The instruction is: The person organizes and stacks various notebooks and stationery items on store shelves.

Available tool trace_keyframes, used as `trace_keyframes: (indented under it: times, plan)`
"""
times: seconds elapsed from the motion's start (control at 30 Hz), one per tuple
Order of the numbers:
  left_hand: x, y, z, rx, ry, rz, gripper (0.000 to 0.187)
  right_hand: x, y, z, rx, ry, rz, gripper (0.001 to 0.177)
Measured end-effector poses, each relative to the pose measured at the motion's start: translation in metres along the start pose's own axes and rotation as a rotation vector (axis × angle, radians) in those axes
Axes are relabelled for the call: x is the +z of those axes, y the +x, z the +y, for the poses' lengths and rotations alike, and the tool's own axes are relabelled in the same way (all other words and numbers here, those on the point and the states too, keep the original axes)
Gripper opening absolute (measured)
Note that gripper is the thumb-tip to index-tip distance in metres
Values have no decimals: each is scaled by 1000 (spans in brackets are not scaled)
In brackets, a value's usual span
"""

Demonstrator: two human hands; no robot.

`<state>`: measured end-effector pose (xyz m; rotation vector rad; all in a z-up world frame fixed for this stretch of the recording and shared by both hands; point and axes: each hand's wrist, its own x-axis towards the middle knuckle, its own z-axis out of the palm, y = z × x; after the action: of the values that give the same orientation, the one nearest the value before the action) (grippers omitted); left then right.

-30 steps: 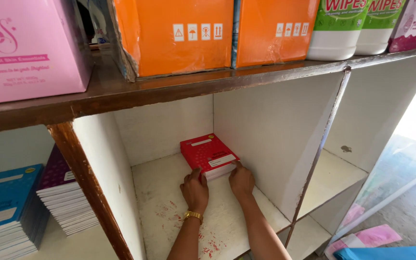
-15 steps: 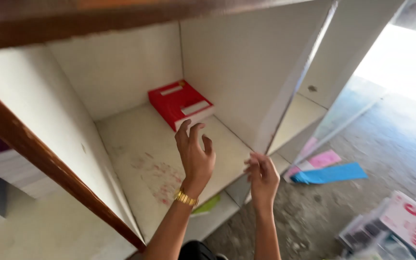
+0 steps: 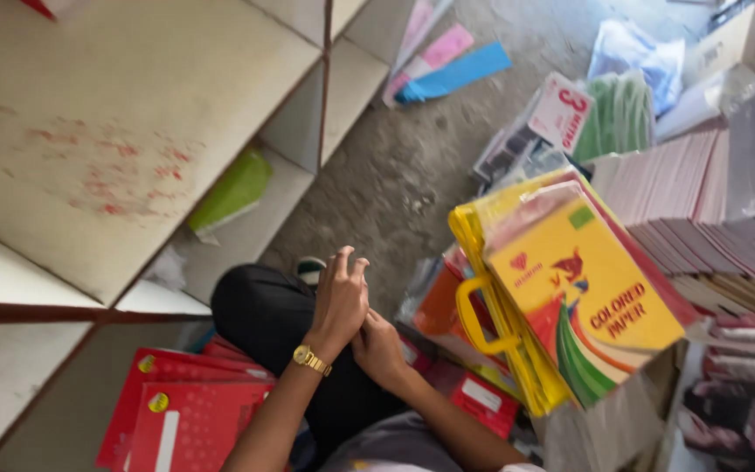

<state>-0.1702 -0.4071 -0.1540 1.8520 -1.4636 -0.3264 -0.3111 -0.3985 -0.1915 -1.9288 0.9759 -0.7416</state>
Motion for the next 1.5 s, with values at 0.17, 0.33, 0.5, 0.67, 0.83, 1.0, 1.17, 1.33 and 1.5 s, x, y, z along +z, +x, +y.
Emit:
trace_keyframes:
  times: [0.17, 0.33, 0.5, 0.67, 0.83, 1.0, 1.17, 1.33, 1.5]
  plan:
    - [20, -28, -18, 157, 275, -162, 38, -36, -49, 121, 174, -195, -5, 19]
    - [12, -29, -22, 84, 186, -196, 31, -77, -139, 263, 476, -376, -256, 22]
    - [8, -29, -15, 122, 227, -217, 30, -79, -205, 285, 608, -652, -772, 24]
    - [6, -30, -17, 150, 354, -272, 26, -69, -268, 335, 1204, 175, -524, 34]
    - [6, -29, -17, 161, 369, -278, 25, -152, -259, 264, 1364, 806, -466, 36]
    - [6, -27, -19, 166, 403, -300, 23, -232, -208, 169, 1259, 741, -852, 35]
    - [2, -29, -18, 146, 378, -311, 24, -263, -156, 79, 998, -46, -996, 31]
    - [1, -35, -21, 168, 374, -261, 22, -272, -90, -76, 588, -159, -667, 23]
    - [3, -36, -20, 164, 374, -215, 21, -270, -51, -117, 361, -417, 73, 19]
